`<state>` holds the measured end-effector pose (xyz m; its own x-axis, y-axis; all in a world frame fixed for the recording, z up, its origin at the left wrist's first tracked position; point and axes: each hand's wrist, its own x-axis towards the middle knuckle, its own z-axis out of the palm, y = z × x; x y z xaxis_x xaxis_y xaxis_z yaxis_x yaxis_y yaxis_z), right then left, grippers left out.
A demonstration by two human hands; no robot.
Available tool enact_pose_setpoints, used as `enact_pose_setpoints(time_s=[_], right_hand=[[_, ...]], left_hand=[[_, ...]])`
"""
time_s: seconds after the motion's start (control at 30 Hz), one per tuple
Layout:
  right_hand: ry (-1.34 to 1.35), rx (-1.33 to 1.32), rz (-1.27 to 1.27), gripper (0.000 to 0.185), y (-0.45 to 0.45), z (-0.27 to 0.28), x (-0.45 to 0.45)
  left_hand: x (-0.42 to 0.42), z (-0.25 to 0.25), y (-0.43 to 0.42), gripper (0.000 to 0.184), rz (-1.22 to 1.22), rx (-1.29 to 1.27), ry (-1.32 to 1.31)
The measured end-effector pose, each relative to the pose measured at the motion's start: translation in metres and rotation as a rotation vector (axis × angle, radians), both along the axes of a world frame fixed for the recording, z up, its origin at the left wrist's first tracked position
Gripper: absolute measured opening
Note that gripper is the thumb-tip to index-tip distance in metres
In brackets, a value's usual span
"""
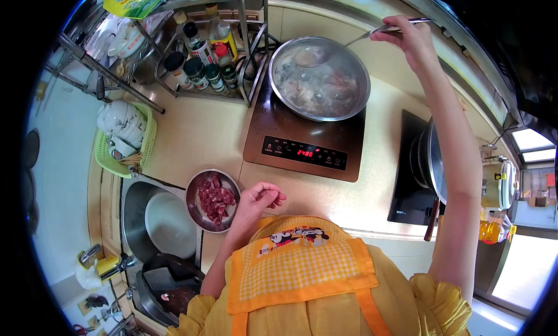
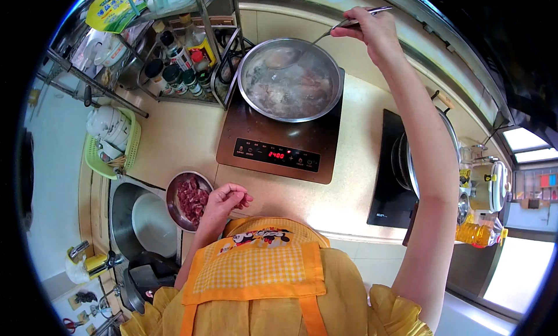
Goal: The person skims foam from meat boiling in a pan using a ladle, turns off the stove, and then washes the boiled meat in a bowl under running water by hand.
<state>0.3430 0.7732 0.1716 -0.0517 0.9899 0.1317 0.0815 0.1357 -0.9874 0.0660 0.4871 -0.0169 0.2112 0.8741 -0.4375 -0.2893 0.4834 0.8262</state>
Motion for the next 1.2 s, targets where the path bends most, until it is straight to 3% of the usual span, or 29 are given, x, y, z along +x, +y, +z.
enact_pose_setpoints(time_s=[0.63, 1.2], right_hand=[[-0.026, 0.073, 0.087, 0.02, -0.005, -0.006, -0.034], [-0.094, 0.045, 0.197, 0.02, -0.103, -0.013, -0.026]], left_hand=[[0.0, -0.001, -0.002, 0.013, 0.005, 0.0, 0.003], [0.003, -0.002, -0.005, 0.013, -0.022, 0.02, 0.03]])
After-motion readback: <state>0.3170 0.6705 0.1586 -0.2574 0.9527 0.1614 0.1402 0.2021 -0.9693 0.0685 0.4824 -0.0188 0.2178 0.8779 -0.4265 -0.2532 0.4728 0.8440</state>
